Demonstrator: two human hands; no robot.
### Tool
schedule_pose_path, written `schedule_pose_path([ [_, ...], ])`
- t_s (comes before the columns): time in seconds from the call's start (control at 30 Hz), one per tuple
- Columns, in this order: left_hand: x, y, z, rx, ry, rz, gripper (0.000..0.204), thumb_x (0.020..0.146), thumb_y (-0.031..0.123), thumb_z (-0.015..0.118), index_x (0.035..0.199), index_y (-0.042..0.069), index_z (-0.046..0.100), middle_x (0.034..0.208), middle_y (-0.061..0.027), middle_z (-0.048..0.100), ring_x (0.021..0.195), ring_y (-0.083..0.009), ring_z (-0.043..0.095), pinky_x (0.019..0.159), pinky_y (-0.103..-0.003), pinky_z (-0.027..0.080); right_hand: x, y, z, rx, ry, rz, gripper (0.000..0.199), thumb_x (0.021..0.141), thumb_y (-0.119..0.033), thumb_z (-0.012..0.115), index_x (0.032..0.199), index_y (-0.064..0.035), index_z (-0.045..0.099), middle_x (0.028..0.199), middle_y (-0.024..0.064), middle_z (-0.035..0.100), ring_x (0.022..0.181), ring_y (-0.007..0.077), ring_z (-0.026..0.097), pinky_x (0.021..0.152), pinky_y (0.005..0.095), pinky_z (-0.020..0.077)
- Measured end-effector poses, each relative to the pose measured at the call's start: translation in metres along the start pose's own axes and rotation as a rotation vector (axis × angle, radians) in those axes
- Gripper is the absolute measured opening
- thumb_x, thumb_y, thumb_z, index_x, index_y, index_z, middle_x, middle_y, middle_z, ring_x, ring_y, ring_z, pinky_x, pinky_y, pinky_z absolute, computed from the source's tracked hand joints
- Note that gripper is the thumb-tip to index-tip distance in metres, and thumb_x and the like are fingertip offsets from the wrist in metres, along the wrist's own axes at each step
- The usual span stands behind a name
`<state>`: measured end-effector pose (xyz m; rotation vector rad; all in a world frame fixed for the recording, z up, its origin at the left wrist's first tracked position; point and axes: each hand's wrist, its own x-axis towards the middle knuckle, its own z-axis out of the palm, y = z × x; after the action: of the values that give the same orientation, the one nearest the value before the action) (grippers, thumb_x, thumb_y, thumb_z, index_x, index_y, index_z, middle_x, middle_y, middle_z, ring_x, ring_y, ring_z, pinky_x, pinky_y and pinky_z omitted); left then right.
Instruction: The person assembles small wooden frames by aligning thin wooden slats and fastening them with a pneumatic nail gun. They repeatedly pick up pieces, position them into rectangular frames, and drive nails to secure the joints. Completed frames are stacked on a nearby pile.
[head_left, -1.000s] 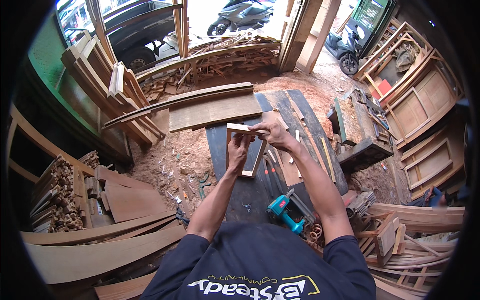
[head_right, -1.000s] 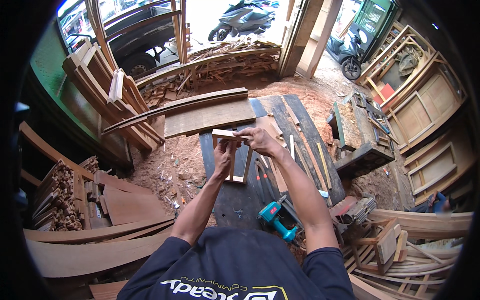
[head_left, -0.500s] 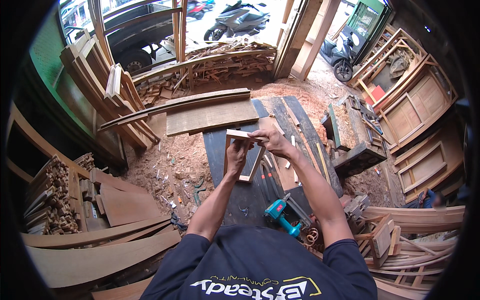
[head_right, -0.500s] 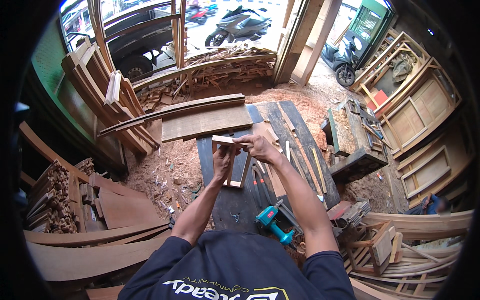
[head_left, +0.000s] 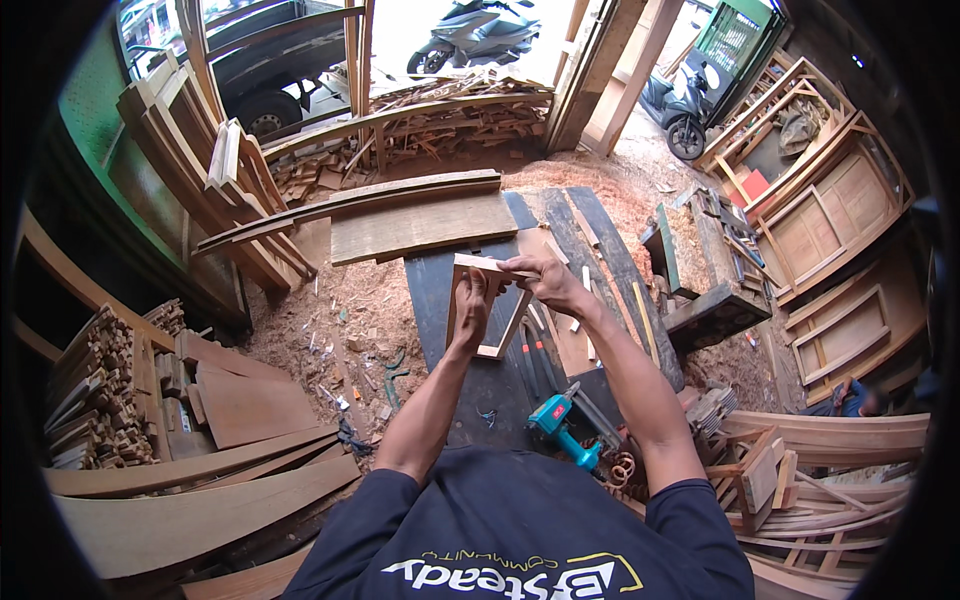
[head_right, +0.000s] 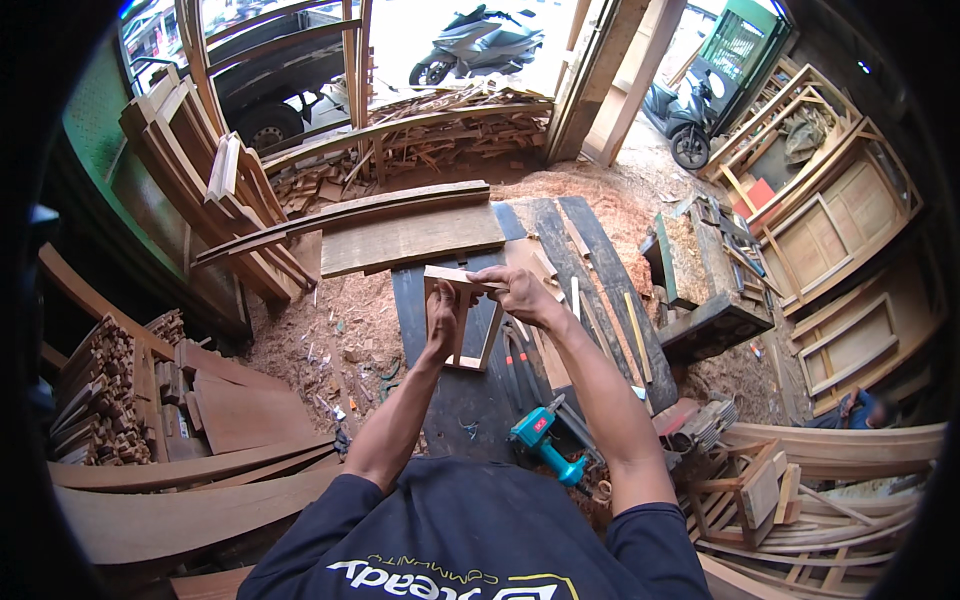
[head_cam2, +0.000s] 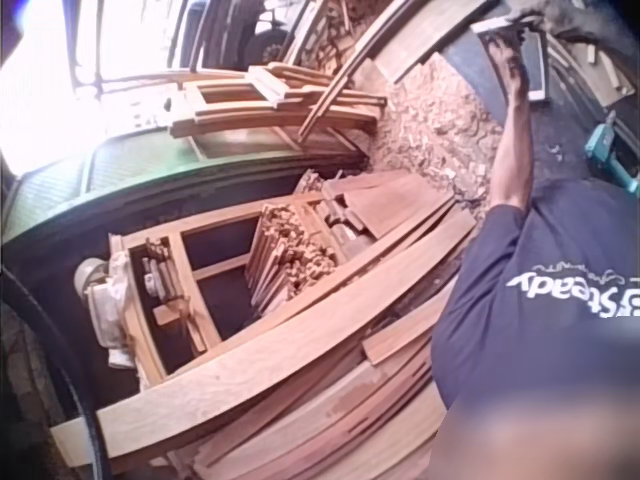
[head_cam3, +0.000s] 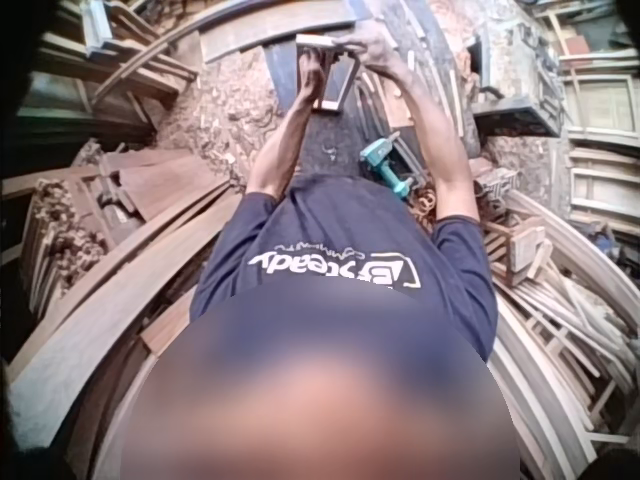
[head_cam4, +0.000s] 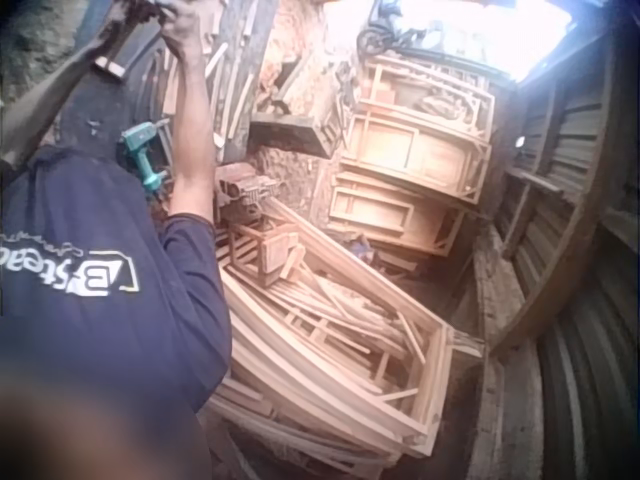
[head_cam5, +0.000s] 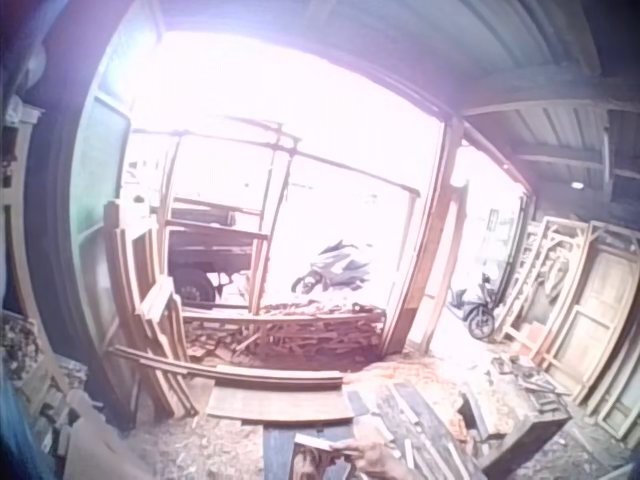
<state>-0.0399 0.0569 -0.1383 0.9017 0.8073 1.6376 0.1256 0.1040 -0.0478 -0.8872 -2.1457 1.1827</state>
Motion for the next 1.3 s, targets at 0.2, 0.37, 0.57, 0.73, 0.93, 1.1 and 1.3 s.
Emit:
schedule_pose_path([
  [0.2, 0.006, 0.002, -0.001, -0.035, -0.042, -0.035, 0.069, 0.105, 0.060, 0.030, 0.128, 0.000, 0.057, 0.097, -0.0106, 0.070, 0.085, -0.0180, 0.065, 0.078, -0.032, 0.052, 0.003, 0.005, 0.000, -0.112, 0.013, 0.003, 0.040, 0.089, 0.004, 0.056, 0.126, -0.0028, 0.067, 0.124, 0.0161, 0.070, 0.117, 0.0231, 0.065, 0.101, 0.0313, 0.0496],
  [0.37, 0.007, -0.001, 0.006, -0.128, 0.023, -0.071, 0.068, 0.106, 0.058, 0.029, 0.132, 0.001, 0.053, 0.093, -0.0089, 0.070, 0.081, -0.0154, 0.062, 0.076, -0.031, 0.050, -0.001, 0.000, -0.004, -0.119, 0.003, 0.025, 0.041, 0.087, 0.002, 0.061, 0.127, -0.0044, 0.067, 0.125, 0.0158, 0.070, 0.117, 0.0240, 0.066, 0.102, 0.0317, 0.0496],
  [0.57, 0.010, -0.005, -0.001, -0.070, 0.083, -0.173, 0.060, 0.105, 0.059, 0.035, 0.108, 0.005, 0.060, 0.089, -0.0087, 0.068, 0.078, -0.0162, 0.063, 0.073, -0.032, 0.050, 0.002, -0.014, -0.006, -0.215, -0.026, 0.100, 0.048, 0.082, 0.000, 0.065, 0.130, -0.0080, 0.067, 0.131, 0.0157, 0.067, 0.124, 0.0256, 0.061, 0.106, 0.0329, 0.0470],
  [0.73, 0.010, -0.008, -0.006, -0.048, 0.064, -0.145, 0.062, 0.104, 0.061, 0.035, 0.104, 0.005, 0.061, 0.086, -0.0078, 0.066, 0.077, -0.0155, 0.062, 0.073, -0.031, 0.049, -0.013, -0.033, -0.004, -0.282, 0.067, 0.181, 0.050, 0.082, -0.010, 0.072, 0.132, -0.0078, 0.065, 0.131, 0.0166, 0.065, 0.126, 0.0292, 0.059, 0.108, 0.0365, 0.0464],
  [0.93, 0.005, -0.007, 0.004, -0.118, 0.108, -0.090, 0.062, 0.104, 0.060, 0.037, 0.105, 0.003, 0.062, 0.091, -0.0079, 0.064, 0.086, -0.0144, 0.059, 0.079, -0.030, 0.047, -0.009, -0.026, 0.021, -0.531, 0.172, 0.041, 0.052, 0.084, -0.025, 0.079, 0.131, -0.0071, 0.064, 0.126, 0.0180, 0.068, 0.118, 0.0313, 0.064, 0.100, 0.0383, 0.0505],
  [1.1, -0.013, 0.018, -0.006, 0.250, 0.090, -0.094, 0.047, 0.107, 0.039, 0.046, 0.116, -0.004, 0.062, 0.100, -0.0143, 0.067, 0.093, -0.0225, 0.064, 0.086, -0.033, 0.050, 0.004, -0.017, 0.039, -0.452, 0.327, -0.026, 0.040, 0.083, -0.018, 0.079, 0.119, -0.0031, 0.070, 0.114, 0.0166, 0.071, 0.109, 0.0296, 0.067, 0.095, 0.0379, 0.0520],
  [1.3, -0.063, 0.052, -0.043, 0.825, 0.070, 0.380, 0.020, 0.092, 0.007, 0.067, 0.111, 0.001, 0.065, 0.097, -0.0145, 0.071, 0.094, -0.0286, 0.071, 0.085, -0.036, 0.055, 0.001, -0.019, 0.033, -0.347, 0.202, -0.024, 0.039, 0.082, -0.022, 0.079, 0.118, -0.0074, 0.072, 0.116, 0.0139, 0.072, 0.110, 0.0292, 0.066, 0.097, 0.0378, 0.0516],
])
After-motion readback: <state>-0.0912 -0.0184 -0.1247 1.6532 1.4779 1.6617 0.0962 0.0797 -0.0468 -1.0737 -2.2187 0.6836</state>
